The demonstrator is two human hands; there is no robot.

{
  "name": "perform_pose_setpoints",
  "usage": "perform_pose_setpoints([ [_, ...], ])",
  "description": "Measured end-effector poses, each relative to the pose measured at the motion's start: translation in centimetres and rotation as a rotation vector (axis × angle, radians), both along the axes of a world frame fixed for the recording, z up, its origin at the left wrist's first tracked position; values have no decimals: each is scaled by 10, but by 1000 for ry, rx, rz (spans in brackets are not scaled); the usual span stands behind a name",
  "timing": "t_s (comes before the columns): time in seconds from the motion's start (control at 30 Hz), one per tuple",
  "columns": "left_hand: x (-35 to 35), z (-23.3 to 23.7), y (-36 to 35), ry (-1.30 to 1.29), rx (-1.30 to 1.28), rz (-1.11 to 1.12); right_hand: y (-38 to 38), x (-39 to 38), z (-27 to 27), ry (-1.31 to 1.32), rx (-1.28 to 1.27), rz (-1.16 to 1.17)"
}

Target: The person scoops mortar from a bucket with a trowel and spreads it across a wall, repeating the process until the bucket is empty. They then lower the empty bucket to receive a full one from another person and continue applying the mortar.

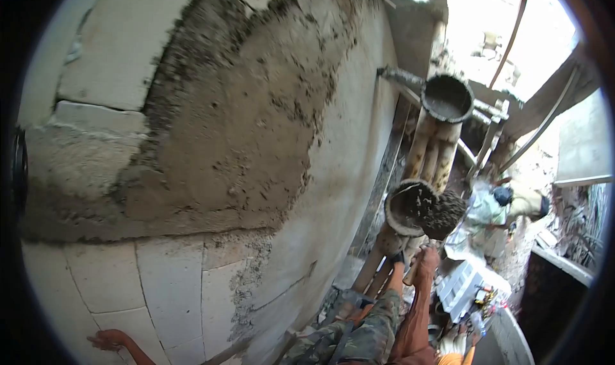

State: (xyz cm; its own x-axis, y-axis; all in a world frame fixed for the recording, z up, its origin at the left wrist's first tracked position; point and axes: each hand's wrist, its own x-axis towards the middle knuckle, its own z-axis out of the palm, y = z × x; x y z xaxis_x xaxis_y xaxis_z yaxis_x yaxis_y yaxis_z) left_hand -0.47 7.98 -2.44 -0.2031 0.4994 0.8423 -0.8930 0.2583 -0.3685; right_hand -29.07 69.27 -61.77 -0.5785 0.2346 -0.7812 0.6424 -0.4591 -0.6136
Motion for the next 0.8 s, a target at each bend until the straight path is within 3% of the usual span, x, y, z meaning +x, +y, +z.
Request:
perform_pose_setpoints([
  [0.1,-8,7,2,76,63,-9,33,-42,113,364,189,-103],
  [0.2,-17,5,11,151,138,6,57,-115,214,557,436,-370],
  [0.33,-12,2,7,228,224,44,56,-255,225,962,1061,-765],
  [0.4,-13,3,9,263,248,73,-2,-334,220,448,1347,-571],
  [0.43,-14,0,7,279,258,87,-51,-366,213,385,1521,-401],
  [0.47,-15,-3,5,287,267,102,-121,-382,225,480,1592,-172],
  [0.5,-13,-2,6,279,277,121,-193,-383,233,650,1530,42],
  [0.53,-7,-2,14,261,292,141,-256,-363,256,848,1305,192],
  [0.6,-18,-3,8,243,296,134,-329,-278,320,1055,733,239],
  [0.63,-18,-6,3,242,290,133,-338,-228,339,1013,439,286],
  [0.67,-8,-6,-1,230,280,141,-343,-179,322,1043,520,264],
  [0.7,-2,-3,-4,212,272,148,-327,-140,329,925,438,364],
  [0.8,-27,-6,11,166,275,140,-264,-58,207,613,326,536],
])
